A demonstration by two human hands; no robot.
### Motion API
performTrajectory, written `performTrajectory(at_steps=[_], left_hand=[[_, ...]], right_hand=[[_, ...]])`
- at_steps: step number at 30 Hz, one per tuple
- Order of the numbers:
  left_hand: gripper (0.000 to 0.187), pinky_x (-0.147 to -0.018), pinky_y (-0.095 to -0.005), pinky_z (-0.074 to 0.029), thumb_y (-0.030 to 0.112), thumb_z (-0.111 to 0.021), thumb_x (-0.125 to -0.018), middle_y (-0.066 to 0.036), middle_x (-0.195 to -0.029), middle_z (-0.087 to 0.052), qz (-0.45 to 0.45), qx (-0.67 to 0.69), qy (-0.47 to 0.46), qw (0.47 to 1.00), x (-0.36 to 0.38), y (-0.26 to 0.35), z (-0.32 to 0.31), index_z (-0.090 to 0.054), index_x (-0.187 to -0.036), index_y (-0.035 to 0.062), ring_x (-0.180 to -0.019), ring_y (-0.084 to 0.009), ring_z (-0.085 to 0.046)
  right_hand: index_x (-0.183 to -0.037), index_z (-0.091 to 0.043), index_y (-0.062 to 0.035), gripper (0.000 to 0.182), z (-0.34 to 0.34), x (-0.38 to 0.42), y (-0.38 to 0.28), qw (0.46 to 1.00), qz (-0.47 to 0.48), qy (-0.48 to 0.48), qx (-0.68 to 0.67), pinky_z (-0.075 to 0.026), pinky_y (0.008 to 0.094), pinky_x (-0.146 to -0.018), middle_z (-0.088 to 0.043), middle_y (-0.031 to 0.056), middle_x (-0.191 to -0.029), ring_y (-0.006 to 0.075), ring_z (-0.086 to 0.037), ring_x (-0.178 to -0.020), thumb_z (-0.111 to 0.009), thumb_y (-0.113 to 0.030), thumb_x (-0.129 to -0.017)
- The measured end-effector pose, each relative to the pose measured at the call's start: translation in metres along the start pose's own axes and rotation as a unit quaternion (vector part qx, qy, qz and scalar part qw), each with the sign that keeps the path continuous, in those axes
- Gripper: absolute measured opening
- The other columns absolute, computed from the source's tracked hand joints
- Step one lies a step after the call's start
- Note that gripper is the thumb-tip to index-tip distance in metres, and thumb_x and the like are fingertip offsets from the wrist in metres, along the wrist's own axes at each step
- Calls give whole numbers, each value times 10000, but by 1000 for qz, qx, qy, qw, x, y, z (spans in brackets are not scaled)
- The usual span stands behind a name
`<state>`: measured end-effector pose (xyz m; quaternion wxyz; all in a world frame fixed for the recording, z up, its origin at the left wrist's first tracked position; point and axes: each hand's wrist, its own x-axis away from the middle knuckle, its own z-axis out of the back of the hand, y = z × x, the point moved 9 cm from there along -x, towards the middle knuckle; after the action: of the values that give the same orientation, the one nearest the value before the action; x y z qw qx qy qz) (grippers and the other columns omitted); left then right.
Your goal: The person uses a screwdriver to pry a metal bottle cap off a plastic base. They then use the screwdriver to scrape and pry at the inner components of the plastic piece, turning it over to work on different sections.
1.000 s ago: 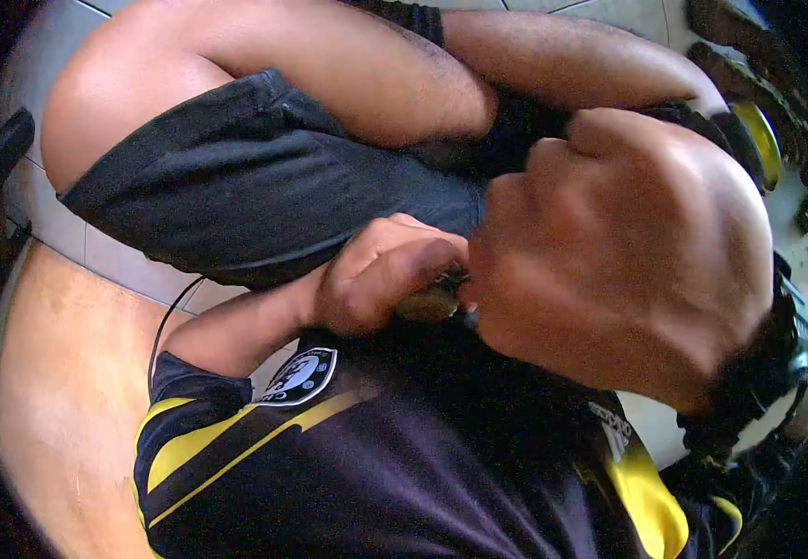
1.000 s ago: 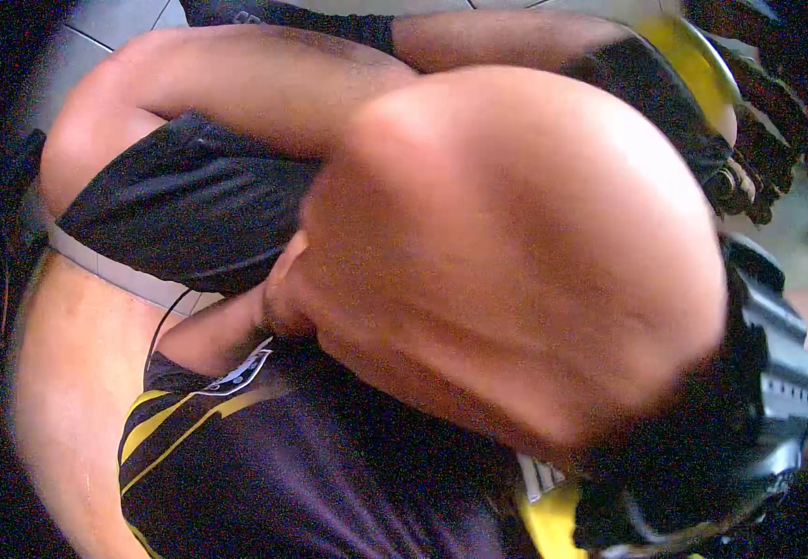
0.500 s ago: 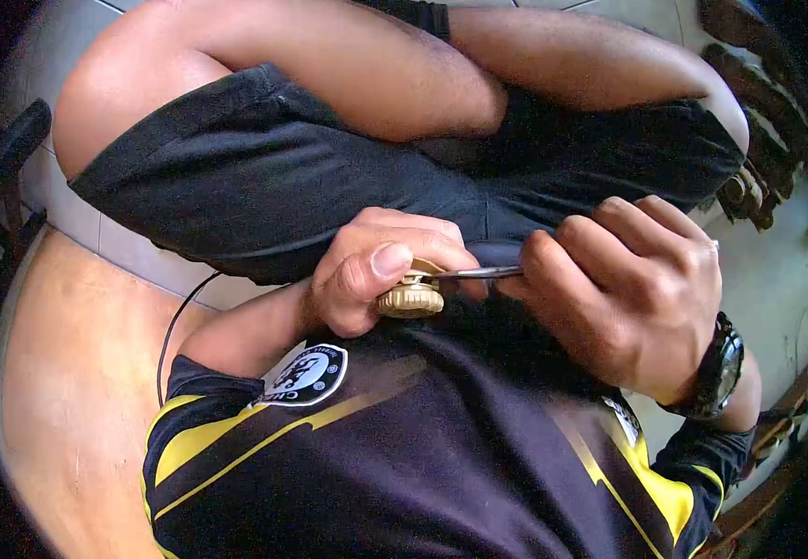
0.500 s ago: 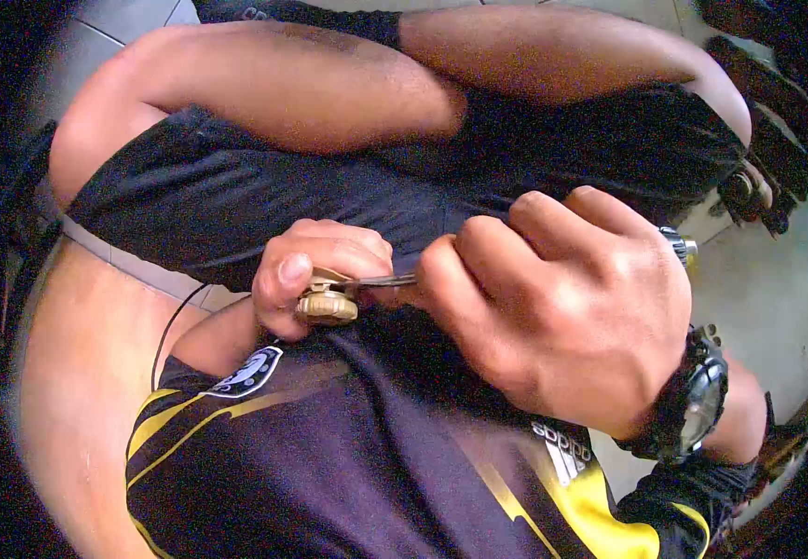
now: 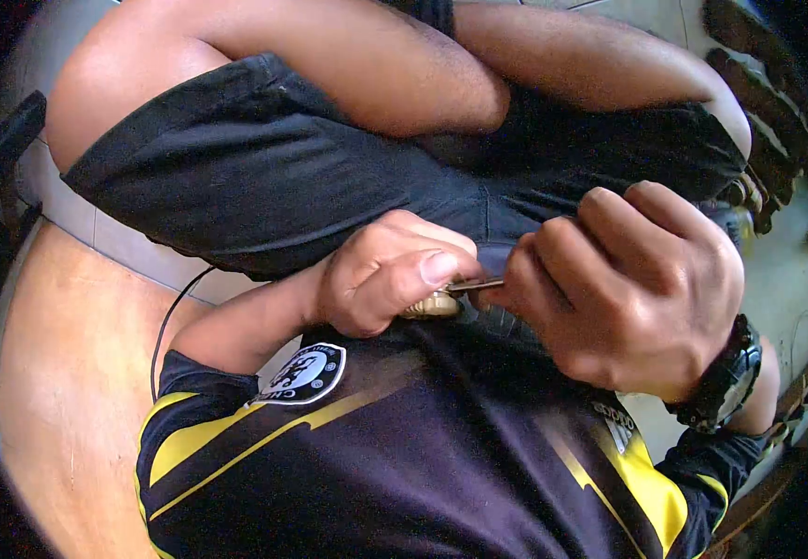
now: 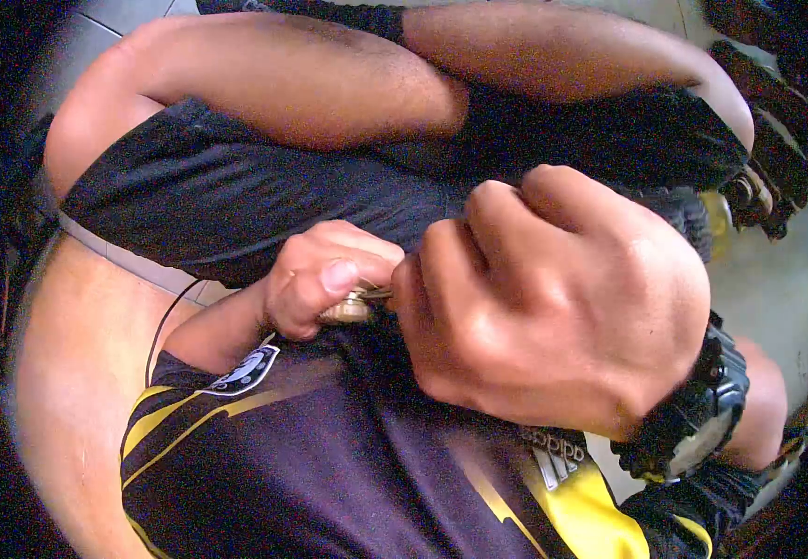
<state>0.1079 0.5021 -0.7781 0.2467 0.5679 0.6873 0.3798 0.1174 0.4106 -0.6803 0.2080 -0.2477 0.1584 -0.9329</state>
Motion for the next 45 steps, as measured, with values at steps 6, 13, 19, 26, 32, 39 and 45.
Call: performTrajectory(at_steps=[6, 13, 19, 26, 32, 39, 45], left_hand=[[474, -728, -384, -514, 257, -356, -1072, -182, -801, -666, 78, 80, -50, 993, -2, -12, -6, -653, -858, -45, -732, -285, -655], [518, -737, -373, -509, 322, -347, -1092, -153, -802, -671, 115, 103, -81, 985, -2, -16, -3, -656, -848, -14, -730, -265, -646], [548, -710, -324, -488, 400, -366, -1105, -75, -770, -661, 214, 202, -122, 948, 12, -34, -27, -658, -879, -4, -733, -144, -599], [434, -712, -323, -489, 326, -452, -1098, -50, -770, -648, 217, 205, -95, 950, 8, -37, -37, -654, -887, 4, -770, -118, -585], [370, -707, -342, -491, 270, -476, -1088, -75, -756, -623, 190, 121, -68, 972, 2, -46, -45, -639, -881, 11, -768, -122, -560], [349, -711, -356, -489, 258, -463, -1090, -91, -755, -597, 182, 143, -115, 966, -8, -46, -43, -620, -897, 13, -763, -130, -544], [382, -702, -355, -483, 319, -429, -1094, -85, -791, -598, 94, 59, -12, 994, -55, 34, -31, -591, -986, -9, -733, -164, -570]], right_hand=[[-608, -608, -133, 192, -4, -17, -1, 998, 48, -31, 19, -341, 289, -526, -440, -39, -590, 117, -471, -587, -697, -294, -548], [-584, -607, -154, 193, -9, -40, -5, 994, 75, -65, 33, -458, 302, -579, -546, -16, -603, 145, -592, -618, -646, -323, -500], [-632, -636, -149, 139, -18, -47, -4, 954, 171, -217, -117, -517, 340, -615, -597, 1, -649, 204, -653, -657, -702, -272, -631], [-772, -653, -98, 105, -10, -43, 9, 936, 138, -300, -122, -531, 331, -644, -609, 16, -679, 169, -634, -646, -671, -201, -769], [-737, -636, -116, 111, 1, -33, 20, 956, 142, -244, -81, -498, 316, -638, -570, 5, -667, 164, -597, -642, -667, -223, -732], [-696, -615, -138, 119, 11, -29, 22, 974, 141, -175, -37, -460, 299, -632, -525, -7, -653, 158, -553, -638, -662, -247, -689], [-661, -597, -156, 128, 39, -26, 26, 986, 127, -107, 13, -428, 285, -626, -486, -18, -641, 153, -516, -634, -658, -268, -651]])
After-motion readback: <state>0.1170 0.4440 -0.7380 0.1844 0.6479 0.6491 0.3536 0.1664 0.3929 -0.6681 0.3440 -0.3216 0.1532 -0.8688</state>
